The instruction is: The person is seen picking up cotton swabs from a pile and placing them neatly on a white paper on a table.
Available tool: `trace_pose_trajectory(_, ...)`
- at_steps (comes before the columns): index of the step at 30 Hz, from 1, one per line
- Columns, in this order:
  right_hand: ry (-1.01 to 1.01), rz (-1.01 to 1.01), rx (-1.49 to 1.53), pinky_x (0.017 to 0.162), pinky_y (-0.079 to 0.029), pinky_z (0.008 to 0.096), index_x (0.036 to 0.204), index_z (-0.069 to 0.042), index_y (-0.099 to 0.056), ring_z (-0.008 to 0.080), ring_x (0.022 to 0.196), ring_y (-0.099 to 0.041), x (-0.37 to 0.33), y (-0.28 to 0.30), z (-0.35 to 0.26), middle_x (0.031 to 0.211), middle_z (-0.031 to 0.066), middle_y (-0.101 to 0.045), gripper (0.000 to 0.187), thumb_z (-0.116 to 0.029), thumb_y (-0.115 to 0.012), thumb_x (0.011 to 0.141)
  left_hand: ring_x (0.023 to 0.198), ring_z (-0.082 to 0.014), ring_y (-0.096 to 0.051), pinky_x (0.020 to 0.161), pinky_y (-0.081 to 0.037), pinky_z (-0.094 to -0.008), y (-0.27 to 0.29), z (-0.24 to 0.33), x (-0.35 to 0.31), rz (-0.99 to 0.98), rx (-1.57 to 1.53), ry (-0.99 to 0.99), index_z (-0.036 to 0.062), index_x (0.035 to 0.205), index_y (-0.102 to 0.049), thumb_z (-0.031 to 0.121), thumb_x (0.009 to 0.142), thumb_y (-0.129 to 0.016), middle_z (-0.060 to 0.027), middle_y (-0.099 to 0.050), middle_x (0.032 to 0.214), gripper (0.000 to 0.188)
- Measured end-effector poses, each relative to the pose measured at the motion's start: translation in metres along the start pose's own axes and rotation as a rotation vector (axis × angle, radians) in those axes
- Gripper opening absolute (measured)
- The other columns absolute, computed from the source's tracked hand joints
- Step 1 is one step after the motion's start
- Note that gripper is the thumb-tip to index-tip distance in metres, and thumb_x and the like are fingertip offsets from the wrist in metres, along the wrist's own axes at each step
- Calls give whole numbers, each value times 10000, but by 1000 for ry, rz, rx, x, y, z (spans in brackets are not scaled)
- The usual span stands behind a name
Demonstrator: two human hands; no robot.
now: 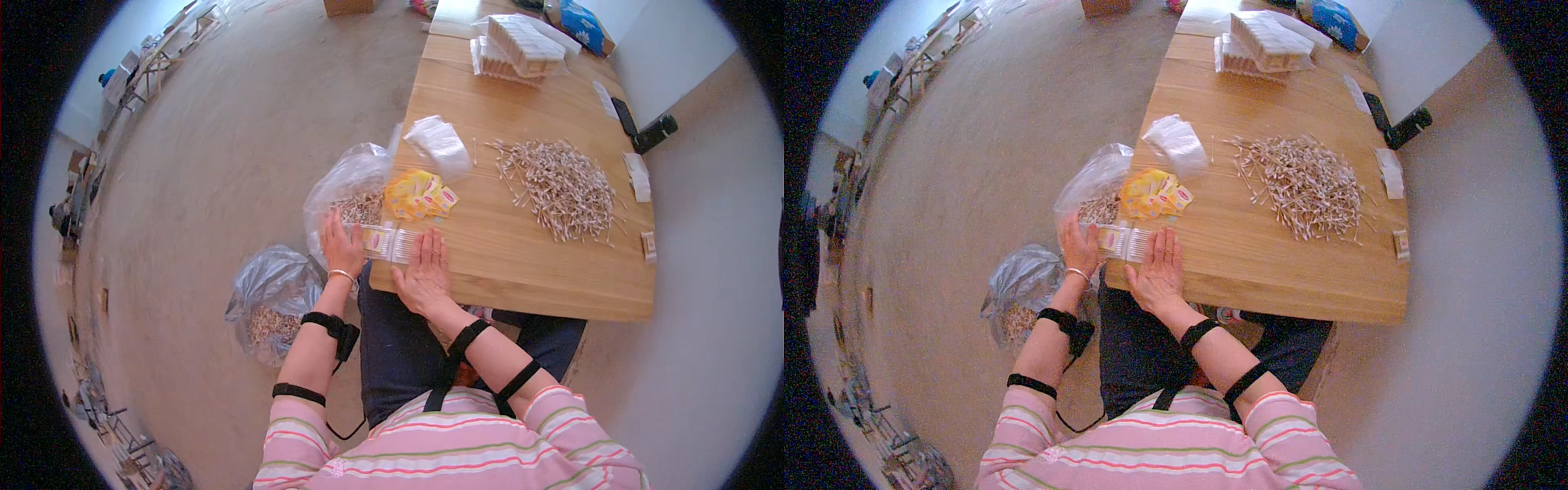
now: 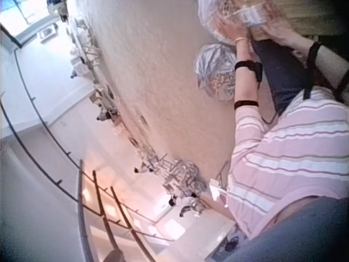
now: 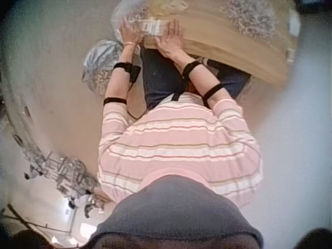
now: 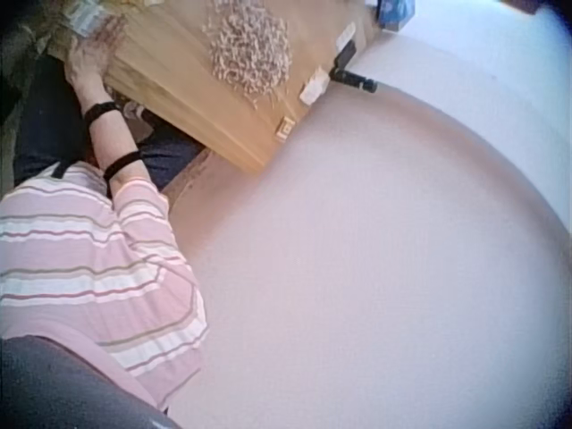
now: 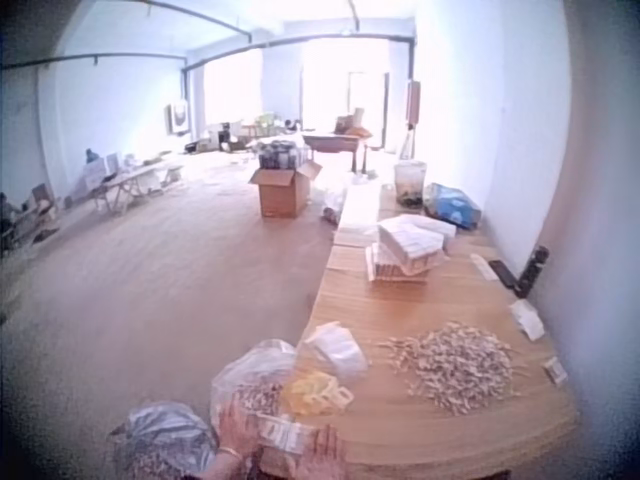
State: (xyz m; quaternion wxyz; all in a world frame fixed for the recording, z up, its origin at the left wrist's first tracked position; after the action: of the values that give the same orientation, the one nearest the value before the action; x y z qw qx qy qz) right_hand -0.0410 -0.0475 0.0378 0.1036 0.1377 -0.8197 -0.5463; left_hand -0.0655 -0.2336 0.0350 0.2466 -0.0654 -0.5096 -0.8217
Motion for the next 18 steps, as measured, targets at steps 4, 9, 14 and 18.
trace_pose_trajectory(4,13,-11,-34,1128,-6,463,1399,93,-108,381,1389,3,1,-3,-6,1479,260,-58,876,-489,-469,852,909,-295,-584,821,-444,-373,-26,-29,1,-174,-231,192,9,1107,-566,367,908,-512,-183,-610,1051,413)
trace_pose_trajectory(9,19,5,-13,1123,-10,470,1382,123,-103,397,1383,-9,2,-5,-9,1464,291,-63,886,-466,-493,846,643,-168,-555,613,-448,-316,-42,-31,3,-333,-433,248,1,907,-621,385,905,-529,-103,-626,731,395)
trace_pose_trajectory(14,13,2,-26,1123,-7,468,1384,121,-97,394,1385,-5,3,-6,-9,1466,289,-59,890,-470,-491,846,603,-161,-533,592,-434,-312,-46,-26,-1,-400,-539,294,16,872,-631,399,905,-529,-78,-600,667,398)
trace_pose_trajectory(18,19,-22,-44,1125,-12,470,1384,115,-126,395,1386,0,4,-12,-18,1473,274,-64,888,-495,-479,844,619,-81,-497,572,-421,-266,-51,-27,-3,-408,-774,318,10,820,-616,358,914,-543,-17,-577,668,367)
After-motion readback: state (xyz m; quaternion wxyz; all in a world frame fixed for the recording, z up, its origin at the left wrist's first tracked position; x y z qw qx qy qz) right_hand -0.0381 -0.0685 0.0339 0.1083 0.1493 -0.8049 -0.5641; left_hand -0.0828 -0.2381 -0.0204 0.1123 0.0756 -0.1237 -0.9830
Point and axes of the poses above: each hand's wrist, its own x-axis towards the middle knuckle, its own y-axis out of the back of the hand, z = x × y, the point moved 9 cm from there along x, towards the middle knuckle
